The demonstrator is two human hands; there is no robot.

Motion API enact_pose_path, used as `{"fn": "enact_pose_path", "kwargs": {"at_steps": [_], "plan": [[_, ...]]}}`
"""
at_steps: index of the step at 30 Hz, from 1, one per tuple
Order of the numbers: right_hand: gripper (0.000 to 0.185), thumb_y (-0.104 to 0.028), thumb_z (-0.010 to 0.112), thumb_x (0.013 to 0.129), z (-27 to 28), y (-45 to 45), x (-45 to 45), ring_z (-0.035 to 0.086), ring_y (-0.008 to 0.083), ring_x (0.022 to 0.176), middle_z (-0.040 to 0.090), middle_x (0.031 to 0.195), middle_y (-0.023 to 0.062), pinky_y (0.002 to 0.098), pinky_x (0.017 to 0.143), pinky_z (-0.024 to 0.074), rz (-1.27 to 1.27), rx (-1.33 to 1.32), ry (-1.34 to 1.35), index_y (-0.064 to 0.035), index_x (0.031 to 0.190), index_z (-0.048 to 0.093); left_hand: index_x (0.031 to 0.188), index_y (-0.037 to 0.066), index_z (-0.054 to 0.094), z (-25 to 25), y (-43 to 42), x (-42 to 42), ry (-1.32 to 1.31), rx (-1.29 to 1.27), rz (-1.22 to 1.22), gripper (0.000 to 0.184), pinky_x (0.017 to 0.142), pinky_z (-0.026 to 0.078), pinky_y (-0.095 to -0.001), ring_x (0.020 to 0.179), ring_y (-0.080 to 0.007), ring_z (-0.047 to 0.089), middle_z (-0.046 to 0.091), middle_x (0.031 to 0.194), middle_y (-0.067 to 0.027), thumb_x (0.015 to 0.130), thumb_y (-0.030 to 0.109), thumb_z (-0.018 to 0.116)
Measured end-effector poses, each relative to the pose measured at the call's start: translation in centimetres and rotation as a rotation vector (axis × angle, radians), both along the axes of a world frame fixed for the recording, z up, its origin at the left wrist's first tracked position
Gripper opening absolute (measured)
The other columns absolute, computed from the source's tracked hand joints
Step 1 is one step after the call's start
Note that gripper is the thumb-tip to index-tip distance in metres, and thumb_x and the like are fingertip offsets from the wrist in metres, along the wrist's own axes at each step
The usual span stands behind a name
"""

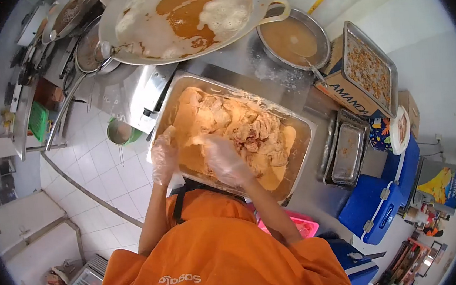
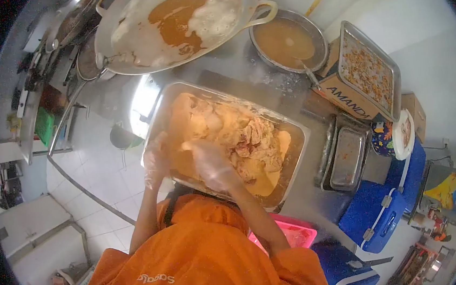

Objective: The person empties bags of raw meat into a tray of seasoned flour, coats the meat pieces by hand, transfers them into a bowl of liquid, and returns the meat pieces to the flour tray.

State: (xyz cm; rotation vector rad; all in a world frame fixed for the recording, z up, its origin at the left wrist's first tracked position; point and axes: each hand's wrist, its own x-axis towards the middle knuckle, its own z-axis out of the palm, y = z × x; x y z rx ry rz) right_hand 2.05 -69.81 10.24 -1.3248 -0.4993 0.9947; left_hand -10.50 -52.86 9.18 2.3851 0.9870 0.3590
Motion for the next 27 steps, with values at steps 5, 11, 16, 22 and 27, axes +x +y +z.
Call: {"fn": "enact_pose_path", "kwargs": {"at_steps": [5, 11, 16, 22, 27], "plan": [[0.031, -0.013, 0.06, 0.089, -10.8, 9.1, -2.7, 0.071, 0.0305, 0.1, 0.071, 0.106, 0.0152, 0.0386, 0.091, 0.0542, 0.407, -0.355, -1.408, 0.0028, 0.115, 0.071, 0.126, 0.004, 0.068, 0.4, -0.2, -0.2, -0.08, -0.091, 0.221, 0.029, 0.091, 0.057, -0.043, 0.107, -0.0381, 0.071, 0.073, 0.115, -0.0222, 0.102, 0.017, 0.062], [0.022, -0.015, 0.065, 0.083, -4.8, 9.0, -2.3, 0.074, 0.0316, 0.091, 0.073, 0.092, 0.0203, 0.0419, 0.075, 0.0578, 0.81, -0.37, -1.205, 0.0002, 0.097, 0.073, 0.123, 0.003, 0.069, -0.3, -0.1, -0.5, -0.161, -0.047, 0.192, 0.026, 0.09, 0.058, -0.043, 0.107, -0.0381, 0.071, 0.072, 0.117, -0.0229, 0.101, 0.015, 0.063], [0.021, -0.012, 0.062, 0.088, -3.4, 6.1, 0.0, 0.071, 0.0281, 0.099, 0.071, 0.105, 0.0236, 0.0394, 0.075, 0.0578, 1.069, -0.458, -1.248, -0.0022, 0.104, 0.072, 0.126, 0.001, 0.067, -1.5, 1.1, -1.1, -0.18, -0.068, 0.052, 0.031, 0.092, 0.058, -0.0432, 0.109, -0.0386, 0.071, 0.072, 0.118, -0.0228, 0.096, 0.004, 0.06], [0.019, -0.007, 0.057, 0.093, 6.6, -0.8, 3.7, 0.069, 0.0393, 0.098, 0.069, 0.108, 0.0219, 0.0456, 0.086, 0.0561, 0.333, -0.854, -0.772, -0.0045, 0.105, 0.071, 0.13, 0.002, 0.065, -1.6, 1.7, -1.3, -0.405, -0.034, -0.098, 0.041, 0.089, 0.057, -0.045, 0.102, -0.0412, 0.07, 0.072, 0.11, -0.0233, 0.091, -0.005, 0.056], [0.022, -0.015, 0.062, 0.094, -2.1, -9.7, 6.0, 0.066, 0.0334, 0.082, 0.069, 0.092, 0.0182, 0.0429, 0.075, 0.0531, -0.07, -0.792, -0.904, -0.0041, 0.113, 0.068, 0.118, 0.005, 0.068, 0.2, 1.4, -0.3, -0.002, -0.128, -0.26, 0.025, 0.087, 0.057, -0.0454, 0.099, -0.0396, 0.07, 0.072, 0.107, -0.0228, 0.098, 0.019, 0.061]]}}
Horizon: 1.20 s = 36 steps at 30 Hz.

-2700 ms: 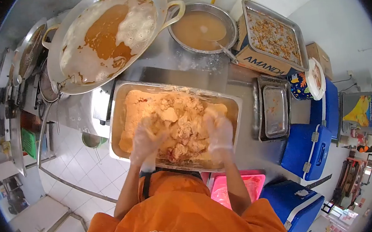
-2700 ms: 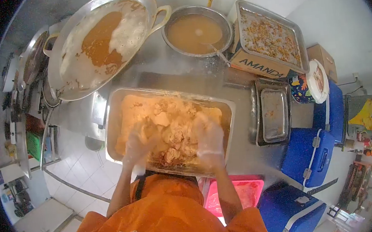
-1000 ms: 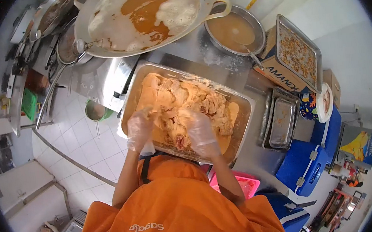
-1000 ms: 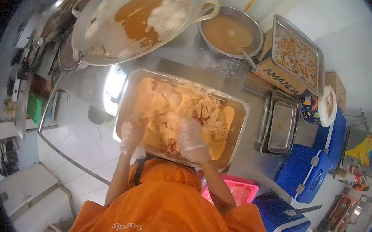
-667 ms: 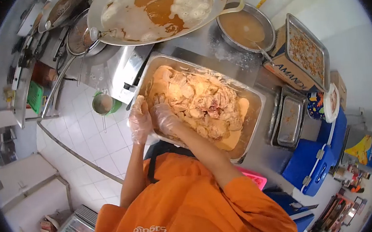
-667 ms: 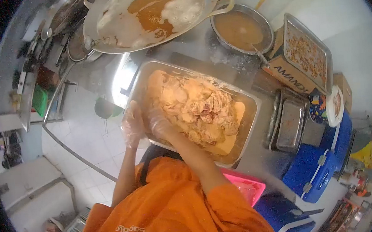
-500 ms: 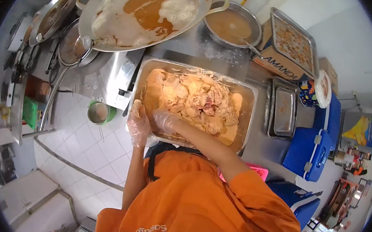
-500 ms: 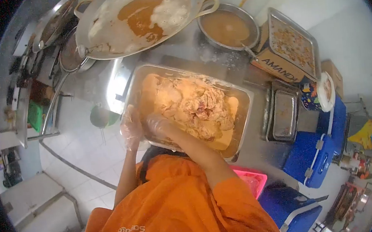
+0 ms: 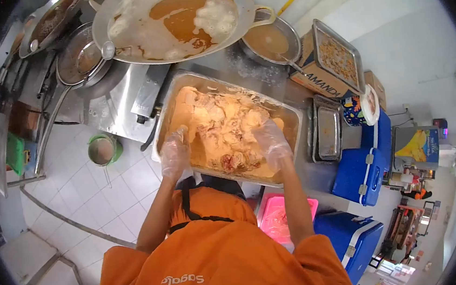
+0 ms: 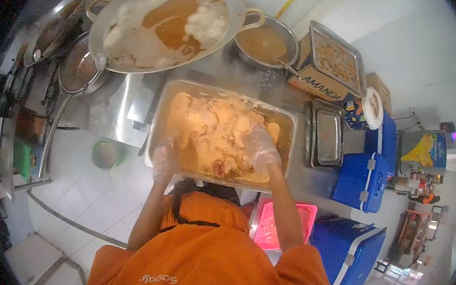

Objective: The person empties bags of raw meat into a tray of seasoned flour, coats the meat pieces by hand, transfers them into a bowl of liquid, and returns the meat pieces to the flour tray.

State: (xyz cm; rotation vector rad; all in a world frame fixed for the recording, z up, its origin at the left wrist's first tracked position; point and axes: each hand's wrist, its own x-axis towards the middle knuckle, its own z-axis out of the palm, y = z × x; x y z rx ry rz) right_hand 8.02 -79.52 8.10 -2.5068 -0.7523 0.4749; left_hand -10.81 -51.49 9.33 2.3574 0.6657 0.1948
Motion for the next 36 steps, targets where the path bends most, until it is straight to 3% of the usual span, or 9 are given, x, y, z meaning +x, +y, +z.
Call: {"fn": "enact_pose_path", "kwargs": {"at_steps": [5, 7, 9, 11, 13, 17, 22, 27, 36], "plan": [[0.034, -0.029, 0.062, 0.097, 3.5, -1.3, -5.3, 0.066, 0.0374, 0.083, 0.071, 0.095, 0.02, 0.0445, 0.075, 0.0528, -0.298, -0.077, -0.005, -0.0015, 0.116, 0.067, 0.114, 0.008, 0.069, -0.6, -5.2, 5.4, -0.201, -0.022, -0.138, 0.031, 0.083, 0.057, -0.0423, 0.097, -0.0348, 0.071, 0.073, 0.104, -0.0184, 0.101, 0.033, 0.058], [0.04, -0.035, 0.061, 0.098, 3.7, -2.5, -7.6, 0.067, 0.0424, 0.091, 0.071, 0.1, 0.0237, 0.0463, 0.079, 0.0531, -0.168, -0.281, -0.093, -0.0016, 0.119, 0.067, 0.117, 0.002, 0.067, -5.2, -6.7, 9.5, 0.183, -0.189, -0.799, 0.042, 0.09, 0.055, -0.0393, 0.111, -0.0332, 0.068, 0.07, 0.117, -0.0217, 0.099, 0.04, 0.061], [0.044, -0.04, 0.057, 0.099, 0.8, -4.5, -8.8, 0.065, 0.0465, 0.1, 0.071, 0.105, 0.0267, 0.0483, 0.084, 0.0529, -0.277, -0.343, -0.006, -0.0026, 0.121, 0.067, 0.121, -0.001, 0.065, -9.3, -10.9, 12.6, -0.103, 0.294, -0.644, 0.053, 0.093, 0.053, -0.0384, 0.116, -0.0326, 0.064, 0.066, 0.122, -0.0229, 0.097, 0.046, 0.063], [0.045, -0.038, 0.055, 0.101, -3.7, -6.4, -7.7, 0.066, 0.0448, 0.105, 0.068, 0.115, 0.0287, 0.0477, 0.089, 0.0531, -0.507, -0.331, 0.235, -0.0039, 0.128, 0.064, 0.125, -0.004, 0.063, -8.4, -12.0, 14.0, -0.104, 0.379, -0.58, 0.063, 0.096, 0.051, -0.0381, 0.119, -0.0326, 0.061, 0.063, 0.126, -0.0237, 0.094, 0.051, 0.066], [0.045, -0.031, 0.055, 0.102, -7.2, -7.5, -6.7, 0.068, 0.0383, 0.108, 0.063, 0.129, 0.029, 0.044, 0.095, 0.0531, -0.579, -0.371, 0.428, -0.0047, 0.138, 0.059, 0.13, -0.006, 0.06, -3.5, -9.8, 15.2, 0.173, 0.081, -0.63, 0.073, 0.1, 0.05, -0.0385, 0.121, -0.0331, 0.059, 0.061, 0.129, -0.0241, 0.09, 0.055, 0.069], [0.051, -0.026, 0.051, 0.105, -10.1, -9.6, -6.0, 0.064, 0.0296, 0.121, 0.051, 0.152, 0.0224, 0.0366, 0.103, 0.0493, -0.271, -0.458, 0.436, -0.0054, 0.151, 0.049, 0.133, -0.004, 0.06, -5.0, -5.9, 14.1, 0.125, -0.173, -0.495, 0.079, 0.103, 0.049, -0.0397, 0.121, -0.031, 0.06, 0.062, 0.131, -0.0239, 0.085, 0.057, 0.075], [0.055, -0.034, 0.044, 0.109, -7.8, -7.3, -6.1, 0.055, 0.0259, 0.131, 0.047, 0.158, 0.0069, 0.0333, 0.109, 0.0438, -0.939, 0.428, 1.162, -0.0079, 0.158, 0.04, 0.136, 0.007, 0.06, 4.1, -1.7, 8.9, 0.294, -0.477, -0.378, 0.075, 0.104, 0.05, -0.0377, 0.119, -0.0307, 0.063, 0.063, 0.13, -0.0208, 0.077, 0.047, 0.085], [0.057, -0.033, 0.048, 0.106, -9.2, -6.5, -6.0, 0.056, 0.0243, 0.128, 0.05, 0.154, 0.0089, 0.034, 0.11, 0.0428, -0.701, 0.524, 0.972, -0.0066, 0.156, 0.041, 0.137, 0.001, 0.058, 7.4, -1.4, 8.3, 0.479, -0.523, -0.149, 0.073, 0.097, 0.054, -0.0417, 0.107, -0.0349, 0.069, 0.068, 0.124, -0.0223, 0.08, 0.039, 0.084], [0.062, -0.036, 0.058, 0.097, -11.5, -3.6, -4.3, 0.056, 0.025, 0.128, 0.054, 0.148, 0.0146, 0.0346, 0.108, 0.0429, -0.443, 0.222, 0.779, -0.0032, 0.149, 0.048, 0.14, -0.004, 0.052, -2.5, -5.8, 9.6, 0.319, -0.429, -0.24, 0.075, 0.095, 0.055, -0.0396, 0.108, -0.0354, 0.069, 0.068, 0.125, -0.0247, 0.078, 0.024, 0.085]]}}
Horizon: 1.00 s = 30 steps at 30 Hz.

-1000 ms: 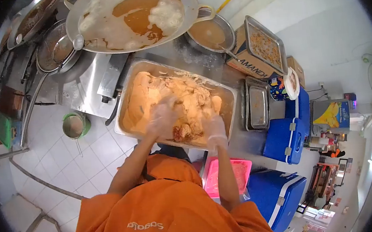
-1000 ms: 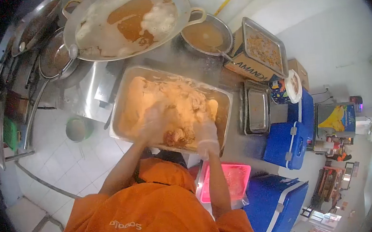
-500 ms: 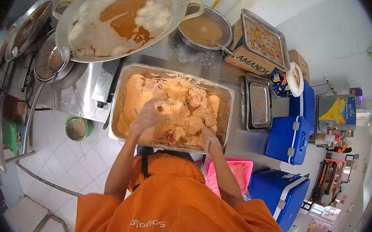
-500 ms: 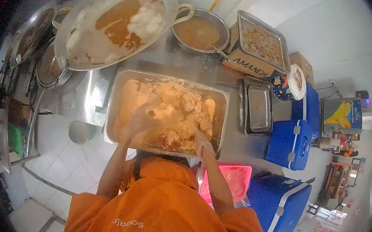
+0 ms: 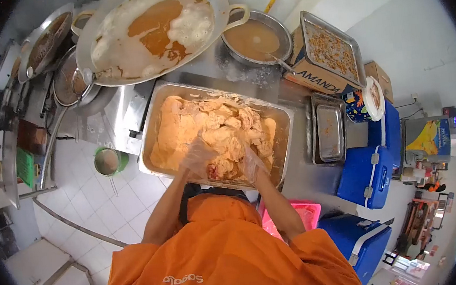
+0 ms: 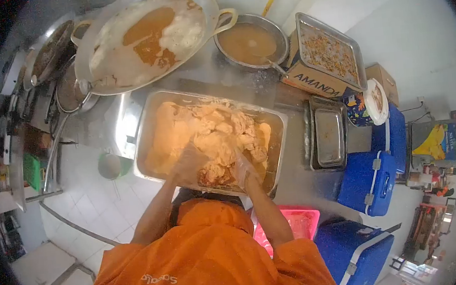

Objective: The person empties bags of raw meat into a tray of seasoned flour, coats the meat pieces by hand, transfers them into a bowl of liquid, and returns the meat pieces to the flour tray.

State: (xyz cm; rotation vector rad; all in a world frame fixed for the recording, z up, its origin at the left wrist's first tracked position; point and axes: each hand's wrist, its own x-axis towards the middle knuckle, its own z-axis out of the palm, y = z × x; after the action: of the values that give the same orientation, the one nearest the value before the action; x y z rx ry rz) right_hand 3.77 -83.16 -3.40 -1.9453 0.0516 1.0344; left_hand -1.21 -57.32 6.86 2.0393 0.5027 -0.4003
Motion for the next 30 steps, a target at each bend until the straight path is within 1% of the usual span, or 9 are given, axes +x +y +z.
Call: {"fn": "enact_pose_path", "kwargs": {"at_steps": [9, 10, 13, 15, 20, 22, 24, 27, 30], "plan": [[0.068, -0.038, 0.068, 0.088, 0.4, -0.1, 1.1, 0.056, 0.0258, 0.127, 0.059, 0.141, 0.0204, 0.0352, 0.106, 0.043, 0.164, 0.065, -0.184, 0.0002, 0.142, 0.056, 0.141, -0.004, 0.051, 4.9, -0.2, 0.2, -0.348, -0.206, 0.271, 0.076, 0.092, 0.056, -0.0377, 0.105, -0.0279, 0.069, 0.07, 0.115, -0.0188, 0.078, 0.019, 0.086], [0.062, -0.034, 0.067, 0.09, 4.0, 1.2, 1.1, 0.059, 0.025, 0.123, 0.062, 0.134, 0.0196, 0.0347, 0.103, 0.0446, 0.16, -0.065, -0.187, -0.0001, 0.141, 0.057, 0.14, -0.002, 0.053, 6.3, 0.0, 0.4, -0.382, -0.258, 0.294, 0.074, 0.09, 0.056, -0.0377, 0.103, -0.0242, 0.069, 0.072, 0.11, -0.0149, 0.079, 0.021, 0.086], [0.044, -0.024, 0.062, 0.099, 14.5, 4.4, 0.5, 0.064, 0.0253, 0.111, 0.07, 0.114, 0.017, 0.0362, 0.097, 0.0475, 0.045, -0.135, -0.172, -0.0017, 0.137, 0.059, 0.144, -0.007, 0.046, 9.2, 1.1, 0.0, -0.413, -0.322, 0.223, 0.082, 0.098, 0.055, -0.0388, 0.115, -0.0402, 0.066, 0.065, 0.131, -0.0267, 0.078, 0.018, 0.087], [0.039, -0.023, 0.064, 0.1, 17.0, 4.9, 0.7, 0.066, 0.0283, 0.105, 0.072, 0.109, 0.0182, 0.0378, 0.093, 0.05, -0.029, -0.067, -0.114, -0.0007, 0.131, 0.062, 0.145, -0.007, 0.045, 2.0, 3.1, -2.0, -0.403, 0.093, 0.154, 0.085, 0.097, 0.055, -0.0392, 0.113, -0.0402, 0.067, 0.064, 0.132, -0.0268, 0.08, 0.031, 0.086], [0.04, -0.034, 0.067, 0.097, 14.8, 2.9, -1.9, 0.071, 0.0303, 0.089, 0.072, 0.098, 0.022, 0.0402, 0.083, 0.0556, -0.125, -0.037, -0.575, 0.0016, 0.116, 0.069, 0.13, -0.004, 0.059, 6.7, 2.2, -5.1, 0.188, 0.264, -0.066, 0.081, 0.091, 0.057, -0.0413, 0.103, -0.0359, 0.071, 0.07, 0.116, -0.0248, 0.081, 0.058, 0.076], [0.045, -0.04, 0.065, 0.097, 14.5, 1.3, -2.1, 0.07, 0.0262, 0.091, 0.072, 0.1, 0.0216, 0.0379, 0.083, 0.0555, 0.224, -0.485, -0.632, -0.0002, 0.117, 0.069, 0.11, 0.006, 0.076, 8.2, 1.0, -4.2, 0.297, 0.2, -0.238, 0.06, 0.083, 0.057, -0.0409, 0.093, -0.0335, 0.073, 0.075, 0.097, -0.0211, 0.085, 0.06, 0.069], [0.053, -0.048, 0.062, 0.097, 9.4, -1.1, -1.7, 0.069, 0.0227, 0.101, 0.071, 0.105, 0.022, 0.0364, 0.085, 0.0549, 0.72, -0.719, -0.52, -0.0019, 0.122, 0.066, 0.104, -0.002, 0.075, 2.4, -0.8, -3.9, 0.339, 0.159, -0.249, 0.072, 0.087, 0.057, -0.042, 0.1, -0.0331, 0.072, 0.074, 0.093, -0.0235, 0.075, 0.064, 0.075], [0.057, -0.054, 0.055, 0.098, 2.1, -1.6, -0.2, 0.066, 0.0218, 0.113, 0.07, 0.116, 0.0194, 0.0359, 0.09, 0.0533, 0.77, -0.639, -0.199, -0.0067, 0.129, 0.064, 0.095, -0.004, 0.075, -2.8, -2.9, -2.7, 0.253, 0.197, -0.332, 0.072, 0.088, 0.057, -0.0415, 0.101, -0.0336, 0.071, 0.072, 0.088, -0.025, 0.068, 0.063, 0.079], [0.053, -0.051, 0.052, 0.101, 2.6, -1.6, 0.3, 0.062, 0.0214, 0.11, 0.067, 0.117, 0.0132, 0.0345, 0.091, 0.0512, 1.256, -0.662, -0.55, -0.0083, 0.131, 0.063, 0.097, -0.004, 0.074, -0.9, -4.8, -1.6, 0.183, 0.207, -0.49, 0.065, 0.09, 0.056, -0.0416, 0.101, -0.0346, 0.069, 0.071, 0.091, -0.0247, 0.066, 0.052, 0.082]]}}
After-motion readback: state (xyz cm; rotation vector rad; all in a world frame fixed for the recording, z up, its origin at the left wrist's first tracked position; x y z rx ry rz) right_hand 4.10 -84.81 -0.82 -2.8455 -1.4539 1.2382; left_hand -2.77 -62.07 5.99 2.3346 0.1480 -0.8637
